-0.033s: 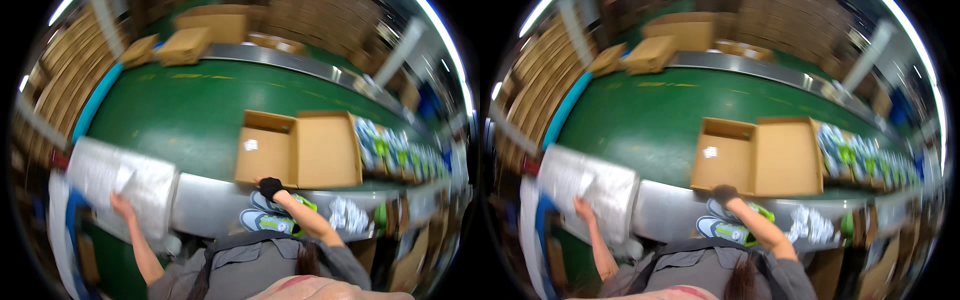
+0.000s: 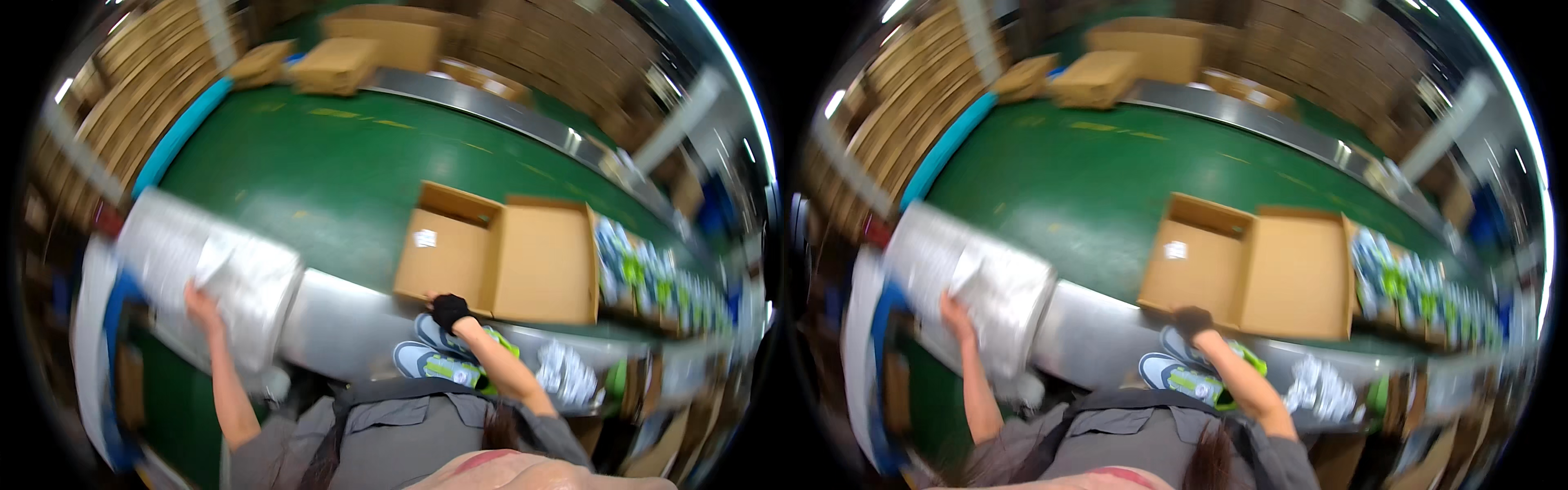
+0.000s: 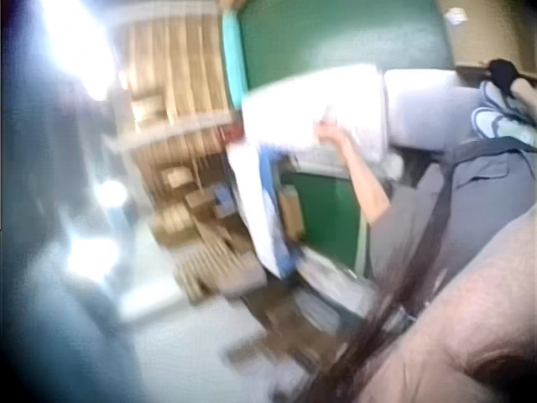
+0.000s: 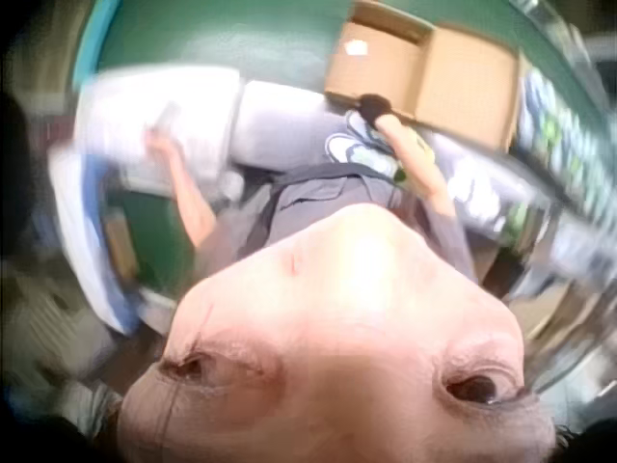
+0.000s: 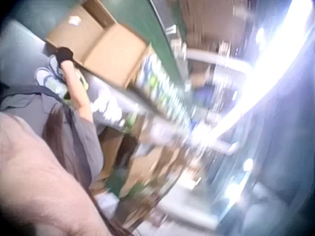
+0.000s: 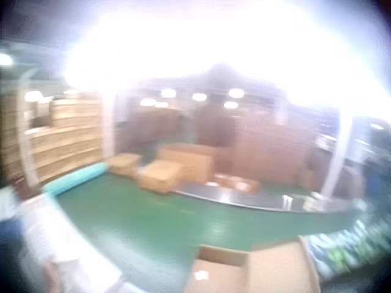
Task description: The person places a pair of blue and green sneakers into a cardboard shoebox, wraps them in white tissue paper, closes the box, and moves it along a conveyor belt. This process is repeated for multiple pairs of shoes.
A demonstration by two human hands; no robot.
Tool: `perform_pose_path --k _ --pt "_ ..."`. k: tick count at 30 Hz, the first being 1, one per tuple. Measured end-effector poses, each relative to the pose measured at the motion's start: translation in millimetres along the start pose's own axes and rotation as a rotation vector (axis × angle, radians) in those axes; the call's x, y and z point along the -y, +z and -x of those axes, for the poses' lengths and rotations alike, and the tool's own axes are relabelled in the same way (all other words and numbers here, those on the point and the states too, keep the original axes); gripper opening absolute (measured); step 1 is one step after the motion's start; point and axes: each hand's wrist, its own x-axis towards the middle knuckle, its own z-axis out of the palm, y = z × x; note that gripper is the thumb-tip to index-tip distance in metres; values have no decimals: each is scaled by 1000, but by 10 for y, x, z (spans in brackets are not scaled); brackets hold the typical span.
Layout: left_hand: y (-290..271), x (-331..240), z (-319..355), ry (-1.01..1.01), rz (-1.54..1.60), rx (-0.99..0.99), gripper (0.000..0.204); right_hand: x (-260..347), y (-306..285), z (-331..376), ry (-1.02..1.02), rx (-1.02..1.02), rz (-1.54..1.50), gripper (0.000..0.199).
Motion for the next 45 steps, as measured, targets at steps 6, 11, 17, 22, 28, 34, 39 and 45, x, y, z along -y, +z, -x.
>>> perform_pose_path --k 6,11,17,22,28,34,39,45 --pt "207 -1970 942 -341 806 321 11 81 -16 19 -14 11 -82 65" --pt "547 -2669 1845 -24 563 537 18 181 -62 160 -523 -305 -305 71" --pt "483 -2969 2306 33 814 635 36 20 -294 219 -457 -203 -383 70" --pt "414 -2864 2393 272 416 423 51 -129 -451 202 -422 -205 -429 70" --pt "546 -2781 2451 228 131 537 60 -139 -555 216 -367 -263 -523 69" --pt "652 -2829 2424 241 92 684 58 -195 -685 315 -274 -343 -687 68" --pt "940 -2776 2383 271 -44 747 56 -515 -873 413 -108 -481 -910 68" --pt "1364 -2475 2232 241 -336 886 60 -1339 -1158 723 169 -779 -1234 67"
